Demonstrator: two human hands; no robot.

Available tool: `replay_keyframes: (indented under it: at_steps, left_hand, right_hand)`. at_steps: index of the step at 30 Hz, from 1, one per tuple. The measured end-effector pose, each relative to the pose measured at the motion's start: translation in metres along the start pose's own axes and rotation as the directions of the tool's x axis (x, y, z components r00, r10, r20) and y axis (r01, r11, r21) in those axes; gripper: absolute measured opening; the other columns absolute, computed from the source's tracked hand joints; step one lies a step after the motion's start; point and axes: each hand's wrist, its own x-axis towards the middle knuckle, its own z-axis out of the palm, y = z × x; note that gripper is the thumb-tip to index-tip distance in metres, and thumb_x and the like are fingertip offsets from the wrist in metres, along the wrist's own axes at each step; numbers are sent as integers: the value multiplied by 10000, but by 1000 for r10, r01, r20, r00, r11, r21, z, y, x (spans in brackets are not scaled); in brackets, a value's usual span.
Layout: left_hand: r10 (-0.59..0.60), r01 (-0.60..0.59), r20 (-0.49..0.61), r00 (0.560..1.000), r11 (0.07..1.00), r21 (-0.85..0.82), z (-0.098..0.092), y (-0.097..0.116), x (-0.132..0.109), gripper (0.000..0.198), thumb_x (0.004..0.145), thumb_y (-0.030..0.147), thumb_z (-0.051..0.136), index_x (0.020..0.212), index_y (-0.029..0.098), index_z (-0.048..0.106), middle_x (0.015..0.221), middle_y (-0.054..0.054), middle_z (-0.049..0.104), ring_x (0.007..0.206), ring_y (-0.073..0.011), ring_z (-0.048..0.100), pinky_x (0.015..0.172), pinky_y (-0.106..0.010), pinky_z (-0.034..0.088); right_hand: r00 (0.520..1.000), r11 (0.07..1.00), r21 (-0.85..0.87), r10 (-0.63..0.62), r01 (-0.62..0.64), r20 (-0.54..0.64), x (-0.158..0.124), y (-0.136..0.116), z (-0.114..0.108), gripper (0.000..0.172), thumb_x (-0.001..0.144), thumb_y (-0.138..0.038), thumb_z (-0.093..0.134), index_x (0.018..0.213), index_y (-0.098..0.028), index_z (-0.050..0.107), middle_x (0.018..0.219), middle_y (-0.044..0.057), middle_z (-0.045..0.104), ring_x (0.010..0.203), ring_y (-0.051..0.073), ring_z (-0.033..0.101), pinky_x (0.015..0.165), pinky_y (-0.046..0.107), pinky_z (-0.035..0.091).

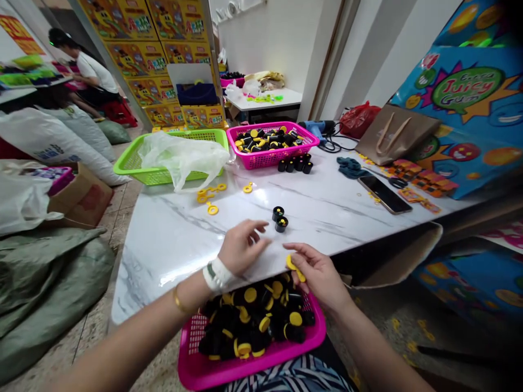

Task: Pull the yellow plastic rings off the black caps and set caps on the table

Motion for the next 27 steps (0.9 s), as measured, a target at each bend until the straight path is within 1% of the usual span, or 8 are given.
replay_keyframes:
  at_steps: [4, 7, 10, 13, 17, 21, 24, 27]
  left_hand:
    - [36, -43, 138, 990, 998, 51, 4, -48, 58, 601, 732, 95, 584, 1322, 172, 496, 1153, -73, 670, 946, -166, 609, 781, -290, 515]
    - [163, -160, 293, 942, 986, -37, 9, -61, 90, 740, 717, 109, 598, 1421, 202, 392, 1273, -60, 631, 1139, -189, 557, 951, -344, 467]
    - [236, -223, 352, 906, 972, -78, 15, -62, 107, 617, 721, 171, 640, 1327, 199, 531, 1189, -59, 670, 1135, -198, 567, 1030, -366, 412]
    - [216, -220, 335, 917, 975, -28, 14, -64, 109, 392, 701, 252, 694, 1085, 175, 689, 1040, -61, 699, 1019, -205, 609, 982, -347, 444]
    - [82, -107, 236, 968, 990, 95, -9, -68, 77, 338, 667, 268, 720, 992, 176, 705, 979, -57, 697, 970, -221, 614, 924, -353, 469]
    - [17, -38, 187, 982, 993, 110, -29, -53, 6, 262, 696, 250, 710, 957, 223, 707, 954, -39, 687, 1014, -222, 586, 957, -383, 441]
    - [28, -47, 145, 989, 991, 128, -24, -33, -42, 219, 739, 280, 704, 955, 248, 714, 965, -35, 660, 1038, -223, 558, 976, -407, 413]
    - [18, -29, 61, 998, 983, 184, -11, -22, -63, 239, 760, 308, 704, 993, 256, 720, 999, -41, 641, 1025, -222, 552, 965, -405, 400]
  right_hand:
    - [998, 998, 23, 60, -60, -7, -1, -5, -22, 483, 832, -423, 664, 1226, -212, 478, 630, -55, 545, 438, 61, 404, 373, 153, 256]
    - [998, 998, -21, 60, -60, -21, -5, -10, -30, 450, 817, -396, 694, 1185, -224, 500, 660, -49, 548, 470, 64, 402, 400, 164, 267]
    - [996, 997, -39, 61, -64, -66, -9, -7, -35, 348, 802, -412, 713, 1052, -208, 581, 656, -30, 552, 485, 69, 397, 412, 177, 255]
    - [990, 996, -57, 61, -68, -126, -12, 0, -38, 317, 774, -412, 747, 983, -194, 652, 724, 4, 581, 549, 84, 444, 437, 190, 276]
    - [995, 995, -94, 8, -17, -102, -16, 3, -36, 268, 788, -373, 747, 986, -195, 719, 753, 8, 569, 581, 78, 425, 497, 214, 318]
    - [999, 999, -42, 9, -11, -42, -11, -5, -17, 339, 745, -320, 788, 1061, -228, 704, 779, -6, 586, 541, 64, 428, 498, 217, 342]
    - [999, 998, -50, 38, -37, 35, 3, -13, 8, 278, 712, -315, 810, 945, -203, 709, 671, -21, 589, 488, 58, 438, 466, 203, 337]
    - [988, 986, -163, 51, -27, 144, 16, -15, 33, 217, 726, -332, 795, 843, -170, 713, 551, -24, 568, 454, 61, 436, 442, 193, 329]
